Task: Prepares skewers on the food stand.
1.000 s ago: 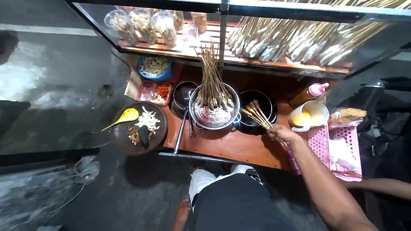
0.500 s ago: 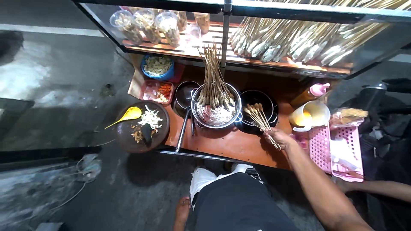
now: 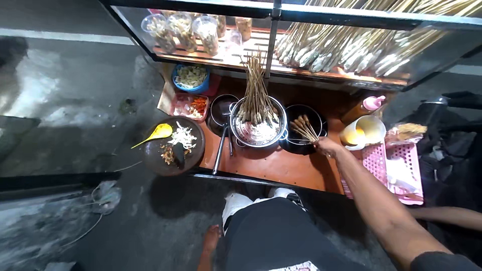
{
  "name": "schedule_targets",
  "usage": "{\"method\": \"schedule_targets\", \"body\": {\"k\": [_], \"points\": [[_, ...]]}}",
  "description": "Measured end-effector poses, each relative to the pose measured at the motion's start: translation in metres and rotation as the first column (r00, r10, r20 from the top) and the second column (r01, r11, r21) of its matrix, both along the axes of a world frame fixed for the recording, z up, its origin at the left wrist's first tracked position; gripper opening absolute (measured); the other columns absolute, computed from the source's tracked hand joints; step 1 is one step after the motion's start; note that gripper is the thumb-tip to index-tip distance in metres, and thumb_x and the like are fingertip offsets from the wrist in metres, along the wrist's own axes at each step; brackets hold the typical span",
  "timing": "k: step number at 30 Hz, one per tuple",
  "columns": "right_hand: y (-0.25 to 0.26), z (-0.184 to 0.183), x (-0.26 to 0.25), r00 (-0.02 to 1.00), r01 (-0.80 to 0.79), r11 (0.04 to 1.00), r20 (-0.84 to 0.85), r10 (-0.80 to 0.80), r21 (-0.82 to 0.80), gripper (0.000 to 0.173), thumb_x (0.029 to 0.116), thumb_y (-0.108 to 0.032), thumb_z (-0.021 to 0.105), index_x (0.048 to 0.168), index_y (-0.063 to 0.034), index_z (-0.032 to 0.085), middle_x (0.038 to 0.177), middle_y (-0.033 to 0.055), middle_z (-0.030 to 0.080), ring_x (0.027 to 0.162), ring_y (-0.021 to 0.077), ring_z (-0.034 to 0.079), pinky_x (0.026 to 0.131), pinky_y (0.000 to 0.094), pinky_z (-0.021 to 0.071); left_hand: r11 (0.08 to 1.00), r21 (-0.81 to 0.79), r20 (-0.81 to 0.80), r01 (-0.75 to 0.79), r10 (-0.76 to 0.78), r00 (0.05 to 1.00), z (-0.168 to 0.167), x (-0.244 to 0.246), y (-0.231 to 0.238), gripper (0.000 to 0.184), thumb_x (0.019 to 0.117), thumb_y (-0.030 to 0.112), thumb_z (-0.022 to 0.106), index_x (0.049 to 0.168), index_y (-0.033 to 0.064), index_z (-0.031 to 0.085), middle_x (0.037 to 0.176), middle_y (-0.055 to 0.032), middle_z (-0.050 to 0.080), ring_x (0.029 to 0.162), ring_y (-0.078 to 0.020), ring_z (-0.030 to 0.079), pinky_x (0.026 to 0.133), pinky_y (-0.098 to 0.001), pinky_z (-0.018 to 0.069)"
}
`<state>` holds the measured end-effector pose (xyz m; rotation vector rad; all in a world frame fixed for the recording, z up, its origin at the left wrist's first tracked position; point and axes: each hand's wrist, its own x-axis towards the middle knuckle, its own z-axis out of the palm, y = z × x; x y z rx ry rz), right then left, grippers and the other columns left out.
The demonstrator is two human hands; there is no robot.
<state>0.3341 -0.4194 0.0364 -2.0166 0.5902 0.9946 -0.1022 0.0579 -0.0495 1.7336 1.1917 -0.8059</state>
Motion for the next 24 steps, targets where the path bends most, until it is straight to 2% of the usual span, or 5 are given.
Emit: {"method": "schedule_targets", "body": {"k": [6,11,16,19,24], "points": [[0.003,0.005,0.034,0.966,-0.245,0.965,-0.111,0.234,-0.096,0.026,0.1063,-0.024,0.051,0.116,-0.0036,0.063,0.083,0.0038,0.054,0.064,0.0116,0.045,0.061,0.0329,0.043,0.99,0.036,0.061,-0.134,0.132,0.989,0.01,0.027,0.02,0.041,0.1109,0.028,0.045,0.137,-0.002,0.056,0.119,-0.0229,0.068,0.1,-0.0317,0.07,0.089,-0.0486,0.0577],[0.023,0.009,0.032,0.972,-0.169,0.976,-0.187,0.143,-0.137,0.02,0.1028,-0.022,0.048,0.098,-0.0077,0.061,0.072,-0.0004,0.048,0.054,0.0096,0.039,0.052,0.0292,0.0377,0.995,0.026,0.086,-0.097,0.095,0.992,0.016,0.038,0.006,0.04,0.1103,0.024,0.047,0.136,-0.0043,0.057,0.12,-0.0256,0.066,0.104,-0.0332,0.067,0.093,-0.05,0.054],[0.029,0.003,0.039,0.964,-0.197,0.974,-0.203,0.172,-0.114,0.029,0.1048,-0.031,0.05,0.109,-0.0061,0.063,0.077,0.0024,0.052,0.058,0.0103,0.043,0.055,0.0298,0.0405,0.997,0.063,0.036,0.044,-0.046,0.998,0.015,0.028,-0.001,0.04,0.1104,0.026,0.047,0.131,-0.0041,0.062,0.132,-0.0272,0.063,0.126,-0.0388,0.059,0.109,-0.0554,0.0441],[0.027,-0.001,0.044,0.923,-0.365,0.914,-0.194,0.331,-0.176,0.041,0.1002,-0.04,0.064,0.114,-0.0011,0.064,0.088,0.0074,0.057,0.07,0.0155,0.05,0.068,0.0382,0.0467,0.999,0.046,0.045,-0.011,0.009,0.999,0.008,0.014,0.003,0.037,0.1094,0.024,0.049,0.128,-0.0042,0.064,0.125,-0.0268,0.066,0.117,-0.0372,0.063,0.103,-0.0543,0.0484],[0.037,-0.005,0.049,0.926,-0.341,0.921,-0.237,0.294,-0.19,0.02,0.0966,-0.025,0.063,0.101,-0.0058,0.064,0.075,0.0008,0.056,0.057,0.0091,0.047,0.055,0.0291,0.043,0.992,0.017,0.032,-0.127,0.127,0.991,0.004,0.005,0.007,0.038,0.1096,0.025,0.049,0.134,-0.0022,0.059,0.115,-0.0231,0.067,0.098,-0.0307,0.066,0.087,-0.0483,0.0545]]}}
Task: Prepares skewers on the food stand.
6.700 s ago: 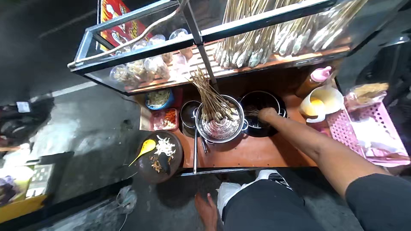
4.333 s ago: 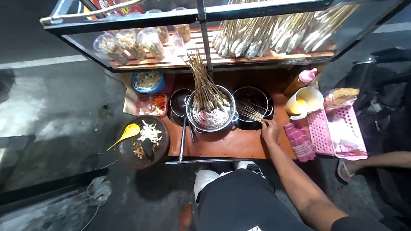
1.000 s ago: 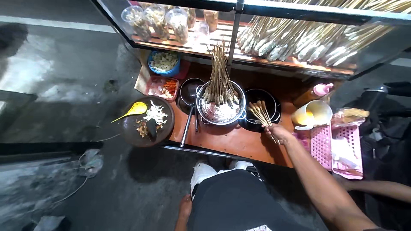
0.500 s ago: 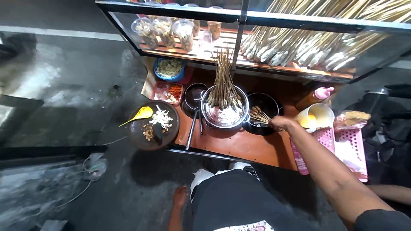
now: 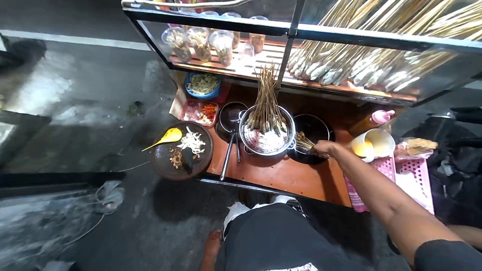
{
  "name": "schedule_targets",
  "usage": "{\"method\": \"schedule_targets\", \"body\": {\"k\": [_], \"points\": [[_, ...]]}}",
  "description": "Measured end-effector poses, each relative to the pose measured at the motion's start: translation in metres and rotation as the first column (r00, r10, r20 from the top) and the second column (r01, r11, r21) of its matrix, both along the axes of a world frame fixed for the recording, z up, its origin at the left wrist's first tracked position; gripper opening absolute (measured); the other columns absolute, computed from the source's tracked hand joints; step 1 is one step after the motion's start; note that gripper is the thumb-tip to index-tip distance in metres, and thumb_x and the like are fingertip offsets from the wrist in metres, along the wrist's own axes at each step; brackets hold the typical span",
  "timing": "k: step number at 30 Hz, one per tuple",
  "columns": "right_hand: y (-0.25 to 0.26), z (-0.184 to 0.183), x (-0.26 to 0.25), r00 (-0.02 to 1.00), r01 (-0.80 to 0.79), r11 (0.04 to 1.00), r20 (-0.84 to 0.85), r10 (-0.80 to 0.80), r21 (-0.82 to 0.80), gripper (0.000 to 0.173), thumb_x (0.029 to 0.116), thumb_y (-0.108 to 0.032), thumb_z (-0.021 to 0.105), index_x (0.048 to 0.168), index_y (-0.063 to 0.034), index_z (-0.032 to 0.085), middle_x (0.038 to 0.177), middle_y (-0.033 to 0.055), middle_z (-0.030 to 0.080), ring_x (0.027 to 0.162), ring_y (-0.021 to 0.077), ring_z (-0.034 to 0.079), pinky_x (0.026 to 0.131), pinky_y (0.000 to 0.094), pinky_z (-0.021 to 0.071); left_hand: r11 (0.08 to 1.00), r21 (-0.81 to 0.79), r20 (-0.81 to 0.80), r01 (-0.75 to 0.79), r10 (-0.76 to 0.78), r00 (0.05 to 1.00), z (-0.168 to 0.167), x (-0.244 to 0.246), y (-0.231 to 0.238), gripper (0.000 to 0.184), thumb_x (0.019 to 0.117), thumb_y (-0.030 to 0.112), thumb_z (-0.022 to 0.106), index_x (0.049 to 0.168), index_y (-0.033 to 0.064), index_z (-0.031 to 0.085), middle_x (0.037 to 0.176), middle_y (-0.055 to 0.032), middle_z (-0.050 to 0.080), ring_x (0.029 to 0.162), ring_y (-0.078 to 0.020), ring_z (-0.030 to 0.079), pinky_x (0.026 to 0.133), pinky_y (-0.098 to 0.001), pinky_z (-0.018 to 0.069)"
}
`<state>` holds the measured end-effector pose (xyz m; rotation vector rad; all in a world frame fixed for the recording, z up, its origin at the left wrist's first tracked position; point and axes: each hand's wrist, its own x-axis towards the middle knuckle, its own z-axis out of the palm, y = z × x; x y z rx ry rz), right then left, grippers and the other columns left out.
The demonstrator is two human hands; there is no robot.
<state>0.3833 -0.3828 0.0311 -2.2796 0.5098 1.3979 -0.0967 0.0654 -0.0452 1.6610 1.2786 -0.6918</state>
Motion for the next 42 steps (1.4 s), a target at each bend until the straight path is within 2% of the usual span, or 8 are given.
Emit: {"method": "schedule_targets", "body": {"k": [6,12,20,24,26,33,39,42], "points": [[0.018,-0.013,0.002,1.0,-0.009,1.0,0.026,0.009,-0.002,0.021,0.0967,-0.022,0.064,0.106,-0.0027,0.066,0.083,0.0052,0.061,0.066,0.0129,0.054,0.063,0.0337,0.0486,0.994,0.031,-0.021,0.101,-0.1,0.995,0.0,0.013,0.002,0.042,0.11,0.03,0.047,0.132,-0.0021,0.062,0.124,-0.0248,0.067,0.116,-0.0361,0.065,0.102,-0.0541,0.0501],[0.039,0.004,0.025,0.983,-0.182,0.981,0.011,0.183,-0.064,0.027,0.0993,-0.018,0.06,0.115,0.0037,0.062,0.102,0.0164,0.061,0.084,0.0225,0.057,0.078,0.0448,0.0499,0.997,-0.014,0.0,0.07,-0.07,0.998,0.009,0.026,0.017,0.041,0.1102,0.028,0.047,0.136,-0.0013,0.058,0.121,-0.0237,0.067,0.107,-0.0332,0.067,0.095,-0.0507,0.0544],[0.006,-0.014,0.061,0.933,-0.352,0.923,0.015,0.358,-0.154,0.03,0.1009,-0.019,0.06,0.11,0.0093,0.063,0.102,0.0229,0.063,0.088,0.0298,0.061,0.081,0.0514,0.0505,0.996,0.009,-0.011,-0.092,0.092,0.996,0.016,0.003,0.019,0.039,0.111,0.023,0.046,0.138,-0.0031,0.054,0.12,-0.0248,0.067,0.101,-0.0326,0.069,0.089,-0.0488,0.0569],[0.028,-0.007,0.051,0.869,-0.492,0.852,-0.041,0.494,-0.176,0.039,0.0987,-0.018,0.065,0.13,0.0056,0.062,0.133,0.0273,0.062,0.124,0.0405,0.06,0.103,0.0619,0.0463,0.998,0.005,-0.05,-0.07,0.07,0.996,0.022,-0.019,0.001,0.038,0.1107,0.023,0.046,0.135,-0.0043,0.057,0.115,-0.0237,0.067,0.097,-0.0307,0.068,0.088,-0.0477,0.0562],[0.033,-0.016,0.048,0.816,-0.569,0.797,-0.02,0.577,-0.203,0.042,0.0981,-0.021,0.066,0.131,0.0047,0.063,0.137,0.0283,0.06,0.131,0.0451,0.056,0.106,0.0684,0.0418,0.996,0.007,-0.069,-0.085,0.086,0.994,0.028,-0.023,-0.008,0.035,0.1097,0.019,0.048,0.135,-0.0047,0.057,0.112,-0.0223,0.067,0.094,-0.0273,0.067,0.086,-0.0447,0.0556],[0.046,-0.028,0.036,0.811,-0.565,0.777,-0.014,0.585,-0.277,0.049,0.0988,-0.027,0.063,0.137,0.0034,0.059,0.142,0.0299,0.057,0.134,0.049,0.053,0.105,0.0726,0.0406,0.986,0.023,-0.094,-0.163,0.164,0.982,0.03,-0.034,-0.016,0.035,0.1092,0.021,0.049,0.133,-0.0018,0.059,0.114,-0.0202,0.069,0.098,-0.0279,0.069,0.087,-0.0456,0.0568],[0.04,-0.039,0.037,0.75,-0.643,0.724,-0.016,0.661,-0.25,0.043,0.0986,-0.024,0.064,0.13,0.0058,0.063,0.136,0.0304,0.061,0.13,0.049,0.056,0.104,0.0727,0.0424,0.997,0.032,-0.084,-0.074,0.076,0.994,0.027,-0.023,-0.007,0.041,0.1104,0.029,0.046,0.136,-0.0005,0.058,0.12,-0.0216,0.069,0.105,-0.0312,0.07,0.093,-0.0497,0.0564],[0.034,-0.014,0.04,0.705,-0.702,0.683,-0.064,0.706,-0.204,0.037,0.0977,-0.018,0.064,0.121,0.0108,0.065,0.132,0.0329,0.061,0.128,0.0493,0.057,0.102,0.0715,0.0432,1.0,0.007,-0.063,0.019,-0.019,0.998,0.022,-0.007,0.0,0.041,0.1108,0.027,0.045,0.136,-0.0027,0.058,0.119,-0.0233,0.067,0.104,-0.032,0.067,0.093,-0.0491,0.0541]]}}
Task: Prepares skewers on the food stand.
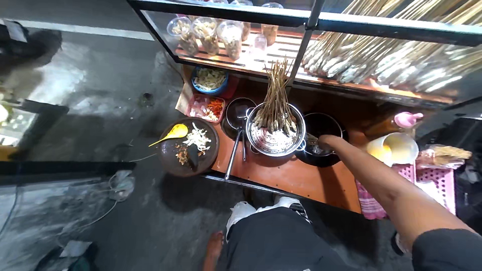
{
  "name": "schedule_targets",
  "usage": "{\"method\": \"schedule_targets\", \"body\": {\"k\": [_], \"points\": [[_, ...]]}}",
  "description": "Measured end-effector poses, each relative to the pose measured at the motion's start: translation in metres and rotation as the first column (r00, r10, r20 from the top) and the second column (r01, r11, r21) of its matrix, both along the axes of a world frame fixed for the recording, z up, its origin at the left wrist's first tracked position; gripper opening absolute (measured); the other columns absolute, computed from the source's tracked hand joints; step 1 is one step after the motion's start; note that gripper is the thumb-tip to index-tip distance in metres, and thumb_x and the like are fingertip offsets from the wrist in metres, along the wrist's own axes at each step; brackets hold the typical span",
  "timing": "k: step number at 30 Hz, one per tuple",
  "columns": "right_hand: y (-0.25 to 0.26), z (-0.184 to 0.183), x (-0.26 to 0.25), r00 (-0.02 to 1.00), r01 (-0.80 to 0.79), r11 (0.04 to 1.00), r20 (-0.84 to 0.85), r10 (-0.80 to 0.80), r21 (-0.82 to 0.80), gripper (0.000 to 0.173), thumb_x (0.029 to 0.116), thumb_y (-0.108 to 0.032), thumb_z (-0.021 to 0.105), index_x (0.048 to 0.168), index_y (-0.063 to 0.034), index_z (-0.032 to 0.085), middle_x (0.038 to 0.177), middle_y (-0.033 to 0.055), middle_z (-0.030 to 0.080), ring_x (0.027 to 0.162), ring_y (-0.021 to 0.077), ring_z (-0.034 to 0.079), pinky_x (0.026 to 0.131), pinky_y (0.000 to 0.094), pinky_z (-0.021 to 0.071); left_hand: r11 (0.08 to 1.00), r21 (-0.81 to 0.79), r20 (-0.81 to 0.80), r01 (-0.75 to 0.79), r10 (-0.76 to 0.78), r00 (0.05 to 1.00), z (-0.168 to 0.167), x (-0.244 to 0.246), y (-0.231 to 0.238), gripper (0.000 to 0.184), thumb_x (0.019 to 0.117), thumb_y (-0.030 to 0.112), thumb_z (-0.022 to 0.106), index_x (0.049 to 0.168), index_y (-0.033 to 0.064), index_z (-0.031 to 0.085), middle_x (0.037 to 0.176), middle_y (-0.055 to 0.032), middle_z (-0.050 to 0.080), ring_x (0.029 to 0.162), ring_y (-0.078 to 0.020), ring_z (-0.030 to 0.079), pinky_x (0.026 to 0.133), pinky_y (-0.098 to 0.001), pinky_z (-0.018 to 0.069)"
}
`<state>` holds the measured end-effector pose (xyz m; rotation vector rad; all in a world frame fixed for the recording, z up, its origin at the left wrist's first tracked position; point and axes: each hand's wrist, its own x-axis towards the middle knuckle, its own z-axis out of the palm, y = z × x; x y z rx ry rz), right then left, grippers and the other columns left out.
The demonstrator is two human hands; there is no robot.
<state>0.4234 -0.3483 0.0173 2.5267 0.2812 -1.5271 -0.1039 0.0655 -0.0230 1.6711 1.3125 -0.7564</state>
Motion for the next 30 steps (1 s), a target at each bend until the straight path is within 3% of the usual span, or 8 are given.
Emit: {"method": "schedule_targets", "body": {"k": [6,9,13,20,25,28,30], "points": [[-0.011,0.074,-0.022,1.0,0.004,0.998,0.002,-0.004,-0.063,0.034,0.1009,-0.015,0.06,0.118,0.0133,0.064,0.129,0.0329,0.062,0.126,0.0468,0.058,0.103,0.0671,0.044,0.986,-0.051,0.01,0.156,-0.156,0.988,-0.025,0.039,0.023,0.043,0.1107,0.03,0.046,0.134,-0.0024,0.06,0.119,-0.0251,0.067,0.107,-0.035,0.067,0.097,-0.0523,0.0526],[-0.02,0.092,-0.038,0.999,0.037,0.996,0.031,-0.035,-0.077,0.033,0.1023,-0.016,0.057,0.116,0.0139,0.064,0.127,0.0335,0.062,0.125,0.0469,0.059,0.102,0.0667,0.0447,0.974,-0.073,0.037,0.216,-0.213,0.976,-0.038,0.061,0.034,0.043,0.1102,0.033,0.047,0.136,0.0004,0.06,0.124,-0.0244,0.067,0.112,-0.0354,0.066,0.1,-0.0537,0.0515],[-0.018,0.103,-0.063,0.993,0.106,0.987,0.061,-0.099,-0.121,0.034,0.1005,-0.015,0.058,0.115,0.0148,0.064,0.128,0.0346,0.062,0.126,0.0476,0.058,0.102,0.0681,0.0442,0.975,-0.083,0.111,0.205,-0.195,0.974,-0.05,0.08,0.041,0.041,0.1094,0.032,0.048,0.131,0.0014,0.063,0.116,-0.0222,0.069,0.103,-0.0321,0.068,0.093,-0.0508,0.0541],[-0.008,0.089,-0.096,0.962,0.253,0.964,0.13,-0.241,-0.08,0.036,0.1006,-0.017,0.058,0.119,0.0131,0.063,0.132,0.0337,0.06,0.129,0.0481,0.057,0.103,0.0684,0.044,0.964,-0.103,0.121,0.246,-0.233,0.965,-0.057,0.092,0.051,0.038,0.1088,0.03,0.051,0.128,0.0014,0.065,0.119,-0.0206,0.069,0.11,-0.031,0.067,0.098,-0.0501,0.0527],[-0.002,0.069,-0.11,0.906,0.378,0.925,0.219,-0.362,-0.033,0.039,0.0955,-0.018,0.063,0.124,0.0097,0.062,0.132,0.0311,0.061,0.127,0.0462,0.058,0.102,0.0683,0.0464,0.931,-0.099,0.162,0.353,-0.335,0.928,-0.052,0.109,0.065,0.037,0.1083,0.029,0.051,0.13,0.0015,0.064,0.117,-0.0216,0.07,0.108,-0.0325,0.068,0.097,-0.0522,0.0536],[0.002,0.068,-0.115,0.873,0.425,0.905,0.282,-0.398,-0.038,0.05,0.0938,-0.019,0.064,0.136,0.0066,0.055,0.136,0.0303,0.059,0.129,0.0462,0.057,0.102,0.068,0.0468,0.873,-0.057,0.215,0.484,-0.463,0.86,-0.033,0.133,0.065,0.038,0.1083,0.032,0.05,0.129,0.0027,0.064,0.112,-0.0198,0.071,0.104,-0.0313,0.069,0.095,-0.0521,0.0545],[0.002,0.067,-0.117,0.866,0.444,0.896,0.265,-0.424,-0.017,0.046,0.0952,-0.019,0.063,0.132,0.0077,0.058,0.137,0.0312,0.059,0.13,0.0471,0.056,0.103,0.069,0.0455,0.764,-0.003,0.219,0.645,-0.629,0.746,-0.012,0.154,0.058,0.039,0.1082,0.032,0.049,0.13,0.0037,0.064,0.119,-0.0193,0.07,0.114,-0.032,0.067,0.102,-0.0534,0.0516]]}}
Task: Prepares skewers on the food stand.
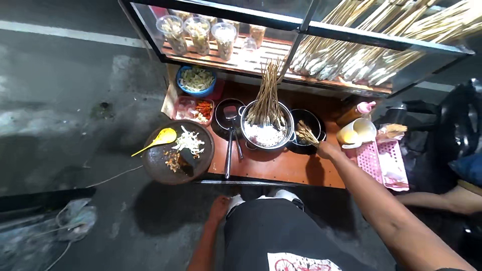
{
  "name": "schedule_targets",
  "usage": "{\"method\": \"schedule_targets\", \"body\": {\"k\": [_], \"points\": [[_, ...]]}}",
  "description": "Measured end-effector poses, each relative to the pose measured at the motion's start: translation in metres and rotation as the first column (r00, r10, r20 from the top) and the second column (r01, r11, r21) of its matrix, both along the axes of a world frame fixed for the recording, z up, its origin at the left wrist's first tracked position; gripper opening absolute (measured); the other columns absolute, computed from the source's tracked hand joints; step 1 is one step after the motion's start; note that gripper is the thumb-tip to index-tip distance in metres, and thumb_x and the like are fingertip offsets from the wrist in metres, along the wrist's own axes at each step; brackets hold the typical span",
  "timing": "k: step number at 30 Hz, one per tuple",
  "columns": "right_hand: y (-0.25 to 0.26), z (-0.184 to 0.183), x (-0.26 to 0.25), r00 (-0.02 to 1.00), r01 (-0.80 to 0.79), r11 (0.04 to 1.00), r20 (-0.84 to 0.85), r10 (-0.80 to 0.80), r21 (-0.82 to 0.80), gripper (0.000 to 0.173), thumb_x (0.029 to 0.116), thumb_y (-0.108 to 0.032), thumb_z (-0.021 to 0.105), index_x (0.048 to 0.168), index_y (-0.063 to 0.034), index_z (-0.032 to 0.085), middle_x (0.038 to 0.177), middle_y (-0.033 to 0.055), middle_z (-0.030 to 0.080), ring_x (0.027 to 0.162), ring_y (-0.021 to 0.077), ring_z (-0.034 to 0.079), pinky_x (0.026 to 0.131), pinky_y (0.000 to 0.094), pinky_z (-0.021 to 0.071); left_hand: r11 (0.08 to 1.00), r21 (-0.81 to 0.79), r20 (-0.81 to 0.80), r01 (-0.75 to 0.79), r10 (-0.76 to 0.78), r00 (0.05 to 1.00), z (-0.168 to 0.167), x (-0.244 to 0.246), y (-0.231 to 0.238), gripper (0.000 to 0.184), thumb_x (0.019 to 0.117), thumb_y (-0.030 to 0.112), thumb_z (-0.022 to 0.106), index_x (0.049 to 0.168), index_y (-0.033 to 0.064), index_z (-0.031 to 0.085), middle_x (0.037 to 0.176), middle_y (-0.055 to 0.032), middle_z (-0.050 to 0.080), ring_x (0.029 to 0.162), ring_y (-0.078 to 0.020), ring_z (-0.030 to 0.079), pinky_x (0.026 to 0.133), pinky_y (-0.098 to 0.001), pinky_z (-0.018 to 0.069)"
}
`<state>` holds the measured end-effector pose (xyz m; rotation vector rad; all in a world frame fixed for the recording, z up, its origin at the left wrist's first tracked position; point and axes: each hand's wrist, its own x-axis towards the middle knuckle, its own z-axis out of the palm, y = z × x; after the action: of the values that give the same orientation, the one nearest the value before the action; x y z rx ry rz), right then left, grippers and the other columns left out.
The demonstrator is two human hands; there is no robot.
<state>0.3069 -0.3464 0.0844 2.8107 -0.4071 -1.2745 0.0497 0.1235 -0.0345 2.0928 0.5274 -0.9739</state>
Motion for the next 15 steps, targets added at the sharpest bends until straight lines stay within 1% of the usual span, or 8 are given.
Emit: {"method": "schedule_targets", "body": {"k": [2,3,5,6,7,9,11,15], "points": [[-0.007,-0.008,-0.006,0.993,0.116,0.989,0.016,-0.118,0.092,0.041,0.0972,-0.02,0.06,0.128,0.008,0.062,0.134,0.0312,0.06,0.127,0.0463,0.058,0.102,0.0688,0.0457,0.973,0.046,0.124,0.228,-0.232,0.965,0.016,0.017,-0.015,0.039,0.1073,0.03,0.049,0.13,0.0025,0.064,0.128,-0.0193,0.067,0.121,-0.032,0.064,0.107,-0.0515,0.0498],[-0.01,-0.01,-0.012,0.977,0.203,0.967,0.028,-0.209,0.152,0.039,0.0984,-0.02,0.058,0.126,0.0075,0.062,0.13,0.0302,0.062,0.12,0.0441,0.062,0.098,0.0666,0.0482,0.947,0.064,0.207,0.314,-0.32,0.925,0.02,0.023,-0.026,0.038,0.107,0.029,0.05,0.129,0.0018,0.064,0.132,-0.0196,0.064,0.125,-0.0321,0.062,0.11,-0.0495,0.0481],[-0.013,-0.011,-0.02,0.904,0.399,0.867,0.03,-0.427,0.299,0.034,0.1031,-0.02,0.053,0.129,0.0024,0.059,0.11,0.0204,0.065,0.089,0.0287,0.064,0.079,0.0496,0.0536,0.892,0.14,0.345,0.43,-0.451,0.823,0.021,0.033,-0.054,0.04,0.1042,0.03,0.054,0.132,0.0032,0.064,0.142,-0.0195,0.057,0.135,-0.0339,0.054,0.114,-0.0493,0.044],[-0.015,-0.012,-0.024,0.847,0.485,0.782,0.013,-0.531,0.391,0.032,0.1056,-0.019,0.049,0.13,-0.0005,0.057,0.097,0.0116,0.06,0.072,0.018,0.056,0.067,0.0376,0.0506,0.864,0.185,0.364,0.468,-0.502,0.784,0.021,0.036,-0.069,0.045,0.1022,0.032,0.056,0.138,0.0048,0.061,0.15,-0.0178,0.052,0.141,-0.0348,0.047,0.115,-0.0521,0.0408],[-0.018,-0.013,-0.028,0.778,0.56,0.675,-0.026,-0.627,0.48,0.031,0.1076,-0.019,0.048,0.132,-0.002,0.055,0.094,0.0072,0.059,0.066,0.0127,0.052,0.062,0.0317,0.049,0.834,0.232,0.347,0.501,-0.552,0.758,0.019,0.036,-0.083,0.053,0.1003,0.034,0.058,0.145,0.0062,0.055,0.159,-0.0155,0.043,0.148,-0.0349,0.038,0.118,-0.0549,0.0355],[-0.03,-0.017,-0.037,0.682,0.623,0.5,-0.106,-0.724,0.602,0.029,0.1092,-0.02,0.047,0.133,-0.0037,0.053,0.092,0.0033,0.059,0.063,0.0084,0.051,0.06,0.0267,0.048,0.778,0.296,0.246,0.554,-0.622,0.743,0.011,0.033,-0.109,0.074,0.0977,0.037,0.061,0.16,0.0062,0.035,0.169,-0.0141,0.026,0.157,-0.0365,0.019,0.123,-0.0604,0.0209],[-0.046,-0.025,-0.044,0.649,0.629,0.396,-0.171,-0.741,0.669,0.028,0.1099,-0.019,0.046,0.133,-0.0052,0.052,0.091,0.0013,0.059,0.063,0.007,0.051,0.058,0.0245,0.0467,0.752,0.341,0.151,0.564,-0.636,0.756,0.001,0.027,-0.127,0.085,0.0971,0.039,0.062,0.164,0.0058,0.021,0.171,-0.0163,0.018,0.159,-0.038,0.009,0.124,-0.0646,0.01],[-0.078,-0.036,-0.048,0.626,0.629,0.247,-0.29,-0.724,0.737,0.025,0.1107,-0.017,0.043,0.132,-0.0068,0.052,0.09,0.0002,0.061,0.057,0.0046,0.049,0.052,0.0207,0.0445,0.776,0.449,0.147,0.443,-0.553,0.82,-0.015,0.013,-0.15,0.086,0.0956,0.04,0.064,0.165,0.01,0.023,0.171,-0.0151,0.017,0.159,-0.036,0.009,0.123,-0.0668,0.0089]]}}
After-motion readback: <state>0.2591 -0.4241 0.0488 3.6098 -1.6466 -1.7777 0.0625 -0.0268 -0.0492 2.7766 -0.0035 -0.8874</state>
